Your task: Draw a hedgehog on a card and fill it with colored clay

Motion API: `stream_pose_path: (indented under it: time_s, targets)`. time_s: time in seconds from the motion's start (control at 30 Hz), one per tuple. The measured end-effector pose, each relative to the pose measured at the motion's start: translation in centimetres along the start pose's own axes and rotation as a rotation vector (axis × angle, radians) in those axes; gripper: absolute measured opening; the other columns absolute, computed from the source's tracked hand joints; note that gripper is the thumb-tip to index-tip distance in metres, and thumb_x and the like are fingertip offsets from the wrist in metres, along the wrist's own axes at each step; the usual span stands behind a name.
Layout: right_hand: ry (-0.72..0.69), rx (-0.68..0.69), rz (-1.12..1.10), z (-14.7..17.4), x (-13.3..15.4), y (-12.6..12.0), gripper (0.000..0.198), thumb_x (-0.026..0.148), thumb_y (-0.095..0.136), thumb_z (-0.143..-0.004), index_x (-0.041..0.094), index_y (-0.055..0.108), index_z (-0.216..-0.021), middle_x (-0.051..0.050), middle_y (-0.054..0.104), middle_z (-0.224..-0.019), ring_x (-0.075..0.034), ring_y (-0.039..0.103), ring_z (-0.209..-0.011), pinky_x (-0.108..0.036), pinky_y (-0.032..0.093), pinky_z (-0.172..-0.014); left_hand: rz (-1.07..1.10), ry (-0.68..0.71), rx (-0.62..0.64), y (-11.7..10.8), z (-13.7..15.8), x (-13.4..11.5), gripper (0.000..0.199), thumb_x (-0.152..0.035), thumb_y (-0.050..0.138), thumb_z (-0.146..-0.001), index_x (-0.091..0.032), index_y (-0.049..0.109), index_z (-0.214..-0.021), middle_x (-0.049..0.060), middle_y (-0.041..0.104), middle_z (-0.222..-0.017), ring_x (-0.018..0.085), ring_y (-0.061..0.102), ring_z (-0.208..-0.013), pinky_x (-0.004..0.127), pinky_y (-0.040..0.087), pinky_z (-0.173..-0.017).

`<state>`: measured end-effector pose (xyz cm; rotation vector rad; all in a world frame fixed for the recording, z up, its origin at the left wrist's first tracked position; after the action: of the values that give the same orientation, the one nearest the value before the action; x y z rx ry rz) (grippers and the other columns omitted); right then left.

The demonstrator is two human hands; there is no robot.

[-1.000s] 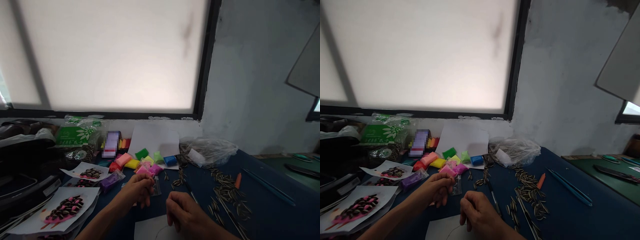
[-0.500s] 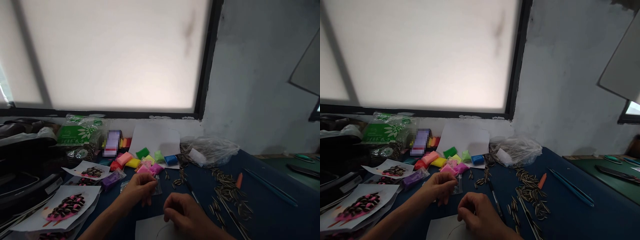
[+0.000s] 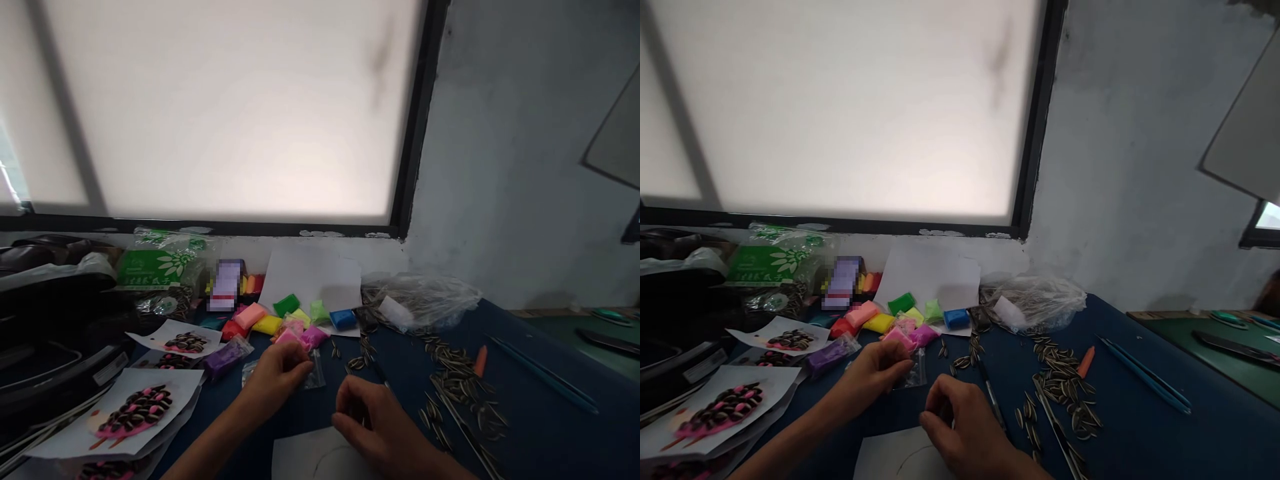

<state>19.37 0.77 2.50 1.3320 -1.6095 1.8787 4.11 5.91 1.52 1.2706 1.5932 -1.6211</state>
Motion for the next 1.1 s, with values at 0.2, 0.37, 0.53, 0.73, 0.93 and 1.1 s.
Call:
stream_pose_path:
  time_s: [0.2, 0.37, 0.53, 0.73, 0.93, 1.1]
  targets:
    - [0.004, 0.040, -0.078, -0.1, -0.9, 0.8, 0.017, 0.020, 0.052, -0.091, 0.016, 0.068, -0.083, 0.002, 0.056, -0.064, -0.012, 0.051, -0.056, -0.022, 0.036, -0.052, -0.399, 0.108, -0.051, 1.0, 0.9, -0.1, 0.014, -0.023, 0.053, -0.083, -0.020, 0.058, -0.069, 0.003, 0.064, -0.071, 0.019, 0.056, -0.066, 0.028, 0.034, -0.060]
    - [-0.004, -0.003, -0.057, -0.2, -0.8, 0.6, 0.008, 0.019, 0.061, -0.084, 0.017, 0.066, -0.078, 0.002, 0.057, -0.066, -0.013, 0.052, -0.060, -0.022, 0.036, -0.055, -0.663, 0.173, -0.007, 2.2, 1.8, -1.1, 0.024, -0.017, 0.043, -0.094, -0.020, 0.060, -0.078, 0.006, 0.066, -0.085, 0.021, 0.062, -0.074, 0.029, 0.036, -0.062]
    - [-0.023, 0.000, 0.017, 0.0, -0.4, 0.7, 0.032, 0.030, 0.055, -0.091, 0.020, 0.048, -0.062, 0.004, 0.046, -0.058, -0.011, 0.042, -0.054, -0.024, 0.029, -0.051, -0.828, 0.178, 0.052, 3.2, 2.0, -1.5, 0.027, -0.009, 0.040, -0.096, -0.019, 0.063, -0.087, 0.009, 0.066, -0.092, 0.025, 0.065, -0.082, 0.032, 0.043, -0.065]
    - [-0.107, -0.021, 0.133, 0.3, 0.9, 0.3, 0.019, 0.022, 0.052, -0.091, 0.020, 0.049, -0.072, 0.002, 0.052, -0.067, -0.012, 0.045, -0.058, -0.025, 0.031, -0.054, -0.908, 0.143, 0.062, 2.9, 1.9, -1.7, 0.026, -0.006, 0.039, -0.095, -0.015, 0.064, -0.094, 0.011, 0.066, -0.096, 0.028, 0.066, -0.086, 0.035, 0.048, -0.067]
    - [-0.092, 0.020, 0.095, 0.3, 0.6, 1.0, 0.012, 0.017, 0.055, -0.088, 0.017, 0.065, -0.082, -0.001, 0.063, -0.075, -0.014, 0.055, -0.065, -0.023, 0.037, -0.058, -0.926, 0.131, 0.064, 2.9, 2.1, -1.9, 0.026, -0.007, 0.039, -0.098, -0.016, 0.064, -0.095, 0.010, 0.067, -0.098, 0.026, 0.066, -0.087, 0.034, 0.048, -0.069]
    - [-0.098, 0.001, 0.059, 0.3, 0.0, 1.2, 0.012, 0.018, 0.057, -0.087, 0.017, 0.066, -0.078, -0.001, 0.066, -0.073, -0.014, 0.058, -0.066, -0.023, 0.039, -0.059, -0.935, 0.133, 0.067, 2.8, 2.0, -1.9, 0.027, -0.008, 0.039, -0.099, -0.017, 0.063, -0.094, 0.010, 0.067, -0.097, 0.025, 0.066, -0.087, 0.033, 0.047, -0.068]
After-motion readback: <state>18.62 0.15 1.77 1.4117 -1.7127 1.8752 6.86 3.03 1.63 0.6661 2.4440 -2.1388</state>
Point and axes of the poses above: each hand's wrist, its own z-axis away from the middle knuckle, its own y-axis out of the palm, x = y × z, the point moved 7 cm from there along -z, towards the middle knuckle
